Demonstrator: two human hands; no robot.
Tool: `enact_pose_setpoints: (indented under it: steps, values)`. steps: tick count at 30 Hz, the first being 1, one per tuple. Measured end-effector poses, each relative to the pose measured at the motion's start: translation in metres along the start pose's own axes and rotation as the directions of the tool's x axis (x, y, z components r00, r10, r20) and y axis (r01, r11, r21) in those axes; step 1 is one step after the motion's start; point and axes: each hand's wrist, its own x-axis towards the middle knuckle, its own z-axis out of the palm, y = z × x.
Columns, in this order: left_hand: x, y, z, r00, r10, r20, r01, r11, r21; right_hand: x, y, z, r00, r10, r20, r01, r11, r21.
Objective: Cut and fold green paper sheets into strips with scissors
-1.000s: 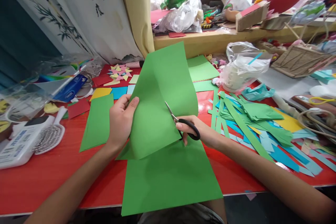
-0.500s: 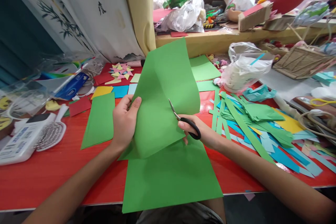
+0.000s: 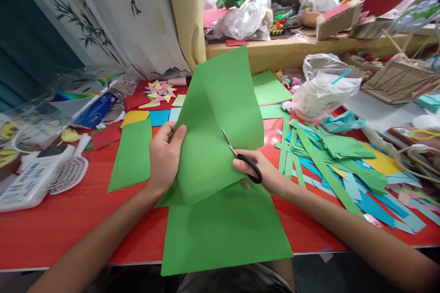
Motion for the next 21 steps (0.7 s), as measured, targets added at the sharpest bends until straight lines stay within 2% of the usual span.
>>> enact_pose_setpoints:
  steps: [13, 21]
  values:
    - [0.0009, 0.0012, -0.0003, 1.000, -0.015, 0.006, 0.015, 1.000, -0.003, -0.0017, 0.0001, 0.0033, 0.991, 0.097, -0.093, -0.095, 0.995, 0.028]
    - [0.0004, 0.0014, 0.0006, 1.000, -0.021, 0.009, 0.021, 1.000, -0.013, -0.0010, 0.0042, 0.0066, 0.988, 0.105, -0.111, -0.096, 0.992, 0.079]
